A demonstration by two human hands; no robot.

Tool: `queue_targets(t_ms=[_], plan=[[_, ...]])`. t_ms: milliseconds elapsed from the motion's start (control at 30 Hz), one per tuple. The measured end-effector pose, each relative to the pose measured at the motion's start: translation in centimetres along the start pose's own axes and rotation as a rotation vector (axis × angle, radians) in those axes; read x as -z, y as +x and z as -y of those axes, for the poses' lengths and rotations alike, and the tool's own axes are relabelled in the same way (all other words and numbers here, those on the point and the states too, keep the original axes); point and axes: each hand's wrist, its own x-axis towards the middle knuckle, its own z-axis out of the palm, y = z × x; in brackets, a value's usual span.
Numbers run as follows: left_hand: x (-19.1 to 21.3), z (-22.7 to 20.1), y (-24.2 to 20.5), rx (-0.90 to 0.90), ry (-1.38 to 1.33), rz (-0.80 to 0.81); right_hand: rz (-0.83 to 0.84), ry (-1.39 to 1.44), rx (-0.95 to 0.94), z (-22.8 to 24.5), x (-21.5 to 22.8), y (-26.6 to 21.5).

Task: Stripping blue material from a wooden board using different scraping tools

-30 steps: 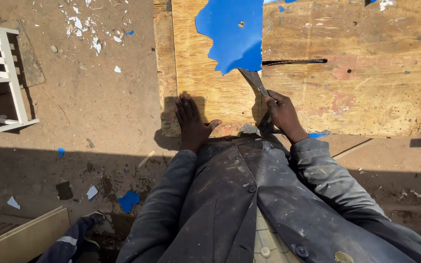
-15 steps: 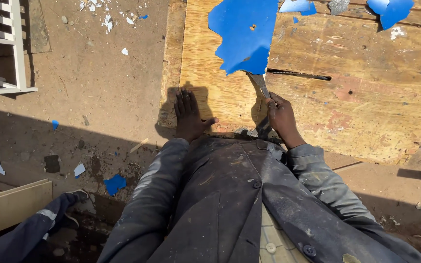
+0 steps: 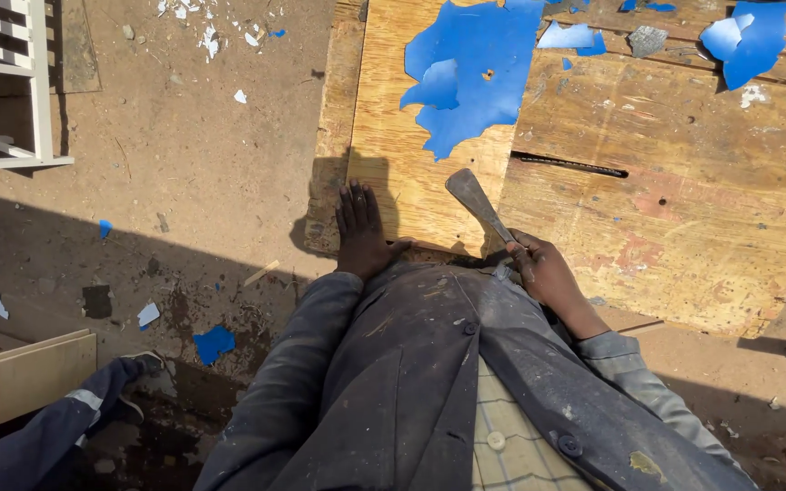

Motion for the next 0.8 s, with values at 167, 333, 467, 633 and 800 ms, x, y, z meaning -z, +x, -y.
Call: queue_targets(t_ms=[167, 333, 467, 633, 800], plan=[[0.3, 0.3, 0.6, 0.001, 0.007, 0.044, -0.020, 0.036, 0.029, -1.9, -1.8, 2.1], [0.2, 0.0, 0.1, -0.005, 0.020, 0.049, -0.089, 0.075, 0.198, 4.0, -6.5, 11.2], [1.5, -0.5, -0.2, 0.002, 0.010, 0.058, -0.079, 0.104, 0.260, 3.0, -6.8, 15.5], [0.8, 0.6, 0.6, 0.023, -0.042, 0.104, 0.022, 0.103, 0.087, 1.6, -4.3, 12.4], [1.4, 1.5, -0.3, -0.095, -0.220, 0.065, -0.072, 0.805, -0.023, 7.5, -4.1, 13.3]])
